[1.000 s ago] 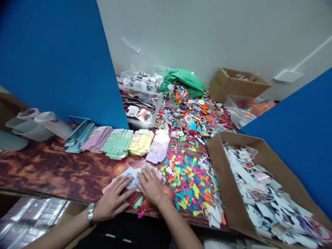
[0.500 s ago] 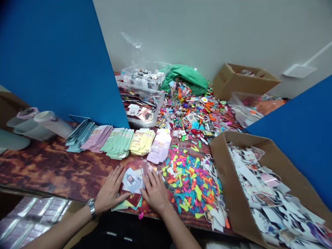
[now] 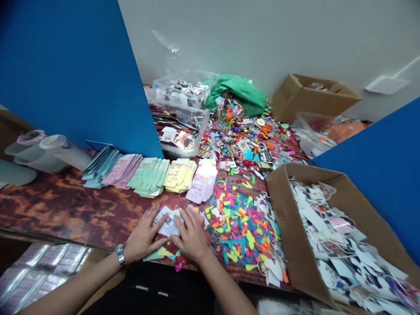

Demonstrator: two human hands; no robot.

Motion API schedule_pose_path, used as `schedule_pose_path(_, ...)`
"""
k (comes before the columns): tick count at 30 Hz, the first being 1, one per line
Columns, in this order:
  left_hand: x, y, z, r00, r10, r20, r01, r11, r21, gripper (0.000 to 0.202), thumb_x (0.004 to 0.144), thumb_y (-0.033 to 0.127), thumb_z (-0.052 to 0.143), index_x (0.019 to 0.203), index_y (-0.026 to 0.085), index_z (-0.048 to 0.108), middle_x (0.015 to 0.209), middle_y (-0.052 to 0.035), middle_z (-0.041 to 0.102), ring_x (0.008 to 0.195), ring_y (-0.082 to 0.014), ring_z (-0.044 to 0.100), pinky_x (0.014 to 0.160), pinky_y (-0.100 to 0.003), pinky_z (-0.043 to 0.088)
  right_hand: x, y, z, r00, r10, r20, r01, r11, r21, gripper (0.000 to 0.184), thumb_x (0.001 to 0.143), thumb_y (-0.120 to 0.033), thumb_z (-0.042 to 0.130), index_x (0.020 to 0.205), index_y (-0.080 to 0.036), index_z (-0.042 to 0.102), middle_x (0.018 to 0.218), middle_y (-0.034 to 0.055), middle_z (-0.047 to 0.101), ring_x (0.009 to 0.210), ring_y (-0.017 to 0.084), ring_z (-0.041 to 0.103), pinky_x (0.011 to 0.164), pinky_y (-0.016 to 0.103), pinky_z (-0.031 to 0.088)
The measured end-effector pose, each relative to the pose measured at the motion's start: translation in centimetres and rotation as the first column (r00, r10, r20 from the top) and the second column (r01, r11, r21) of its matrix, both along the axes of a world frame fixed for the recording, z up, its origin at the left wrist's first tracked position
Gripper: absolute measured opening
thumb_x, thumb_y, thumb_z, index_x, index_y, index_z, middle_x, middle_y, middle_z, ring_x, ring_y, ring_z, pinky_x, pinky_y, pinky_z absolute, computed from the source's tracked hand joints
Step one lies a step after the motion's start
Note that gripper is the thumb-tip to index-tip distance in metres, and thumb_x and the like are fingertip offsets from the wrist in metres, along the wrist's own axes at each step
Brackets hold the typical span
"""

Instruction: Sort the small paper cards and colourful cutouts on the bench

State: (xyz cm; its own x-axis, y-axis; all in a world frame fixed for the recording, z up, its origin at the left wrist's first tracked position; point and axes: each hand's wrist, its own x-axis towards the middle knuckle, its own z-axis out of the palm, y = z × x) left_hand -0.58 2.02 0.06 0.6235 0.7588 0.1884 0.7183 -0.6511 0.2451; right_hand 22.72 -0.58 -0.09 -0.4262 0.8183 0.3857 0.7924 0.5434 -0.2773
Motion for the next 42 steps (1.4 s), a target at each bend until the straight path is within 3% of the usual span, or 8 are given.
schedule_pose_path(9,0.0,0.2,-0.4,1.0,-0.005,0.009,0.005,1.0,0.017,0.071,0.087,0.049,0.057,0.149,0.024,0.032,0.159,-0.0162,0.018,0.143,-0.0396,0.024,0.11,-0.057,0.033,2.8,-1.2,1.2,1.0,-0.028,-0.006,0.028,0.999,0.041,0.049,0.091,-0.031,0.054,0.137,-0.012,0.05,0.143,0.0205,0.045,0.137,0.033,0.035,0.108,0.056,0.038)
schedule_pose_path(18,0.1,0.3,-0.5,1.0,-0.019,-0.016,0.02,0.999,0.046,0.071,0.088,0.049,0.057,0.149,0.024,0.031,0.159,-0.0173,0.015,0.142,-0.04,0.026,0.108,-0.056,0.035,1.4,-1.1,0.7,0.991,-0.081,-0.102,0.082,0.997,0.003,0.05,0.091,-0.031,0.054,0.136,-0.01,0.051,0.145,0.0205,0.043,0.138,0.032,0.034,0.108,0.054,0.039)
schedule_pose_path(23,0.1,0.4,-0.5,1.0,-0.025,-0.008,0.025,0.998,0.053,0.071,0.087,0.049,0.058,0.148,0.024,0.033,0.159,-0.0172,0.016,0.142,-0.04,0.027,0.11,-0.056,0.033,6.5,-1.2,1.6,0.963,-0.214,-0.161,0.22,0.975,0.024,0.039,0.096,-0.017,0.046,0.134,-0.017,0.055,0.131,0.0134,0.059,0.125,0.024,0.05,0.105,0.046,0.044)
schedule_pose_path(28,0.0,0.4,-0.5,0.999,-0.023,-0.024,0.025,0.998,0.059,0.072,0.087,0.05,0.057,0.149,0.024,0.031,0.157,-0.0181,0.02,0.142,-0.0398,0.026,0.109,-0.057,0.034,12.0,-0.7,0.7,0.969,-0.229,0.098,0.236,0.969,-0.068,0.03,0.093,-0.017,0.053,0.117,-0.026,0.068,0.117,0.0052,0.069,0.115,0.026,0.054,0.1,0.046,0.045)
schedule_pose_path(32,0.1,0.4,-0.5,0.999,-0.029,-0.023,0.03,0.998,0.058,0.071,0.087,0.05,0.057,0.148,0.023,0.032,0.156,-0.0194,0.021,0.142,-0.0399,0.026,0.109,-0.057,0.034,14.8,-1.0,0.9,0.888,-0.345,0.303,0.371,0.928,-0.033,0.03,0.091,-0.015,0.055,0.117,-0.024,0.068,0.123,0.0073,0.066,0.12,0.03,0.049,0.104,0.052,0.036)
schedule_pose_path(36,0.0,0.4,-0.6,1.0,-0.018,-0.013,0.018,0.999,0.041,0.068,0.087,0.049,0.057,0.146,0.023,0.035,0.155,-0.0194,0.021,0.142,-0.0401,0.025,0.109,-0.058,0.033,14.2,-1.4,2.1,0.818,-0.475,0.325,0.498,0.867,0.014,0.03,0.094,-0.019,0.052,0.12,-0.022,0.066,0.129,0.0105,0.062,0.122,0.031,0.047,0.105,0.05,0.033)
schedule_pose_path(39,0.1,0.4,-0.4,1.0,-0.016,-0.015,0.017,1.0,0.023,0.067,0.087,0.048,0.057,0.146,0.022,0.037,0.156,-0.0191,0.022,0.143,-0.0401,0.023,0.11,-0.057,0.031,11.8,-0.8,2.5,0.889,-0.359,0.284,0.39,0.919,-0.057,0.031,0.097,-0.024,0.048,0.124,-0.026,0.064,0.133,0.0048,0.06,0.126,0.027,0.044,0.108,0.044,0.032)
schedule_pose_path(42,0.3,0.5,0.1,0.999,-0.004,-0.032,0.004,1.0,-0.001,0.066,0.087,0.05,0.056,0.145,0.022,0.039,0.155,-0.0193,0.024,0.143,-0.0401,0.022,0.111,-0.058,0.029,10.7,0.1,2.2,0.9,-0.276,0.337,0.344,0.926,-0.159,0.033,0.098,-0.025,0.047,0.128,-0.031,0.061,0.133,0.0015,0.061,0.13,0.03,0.04,0.11,0.052,0.027)
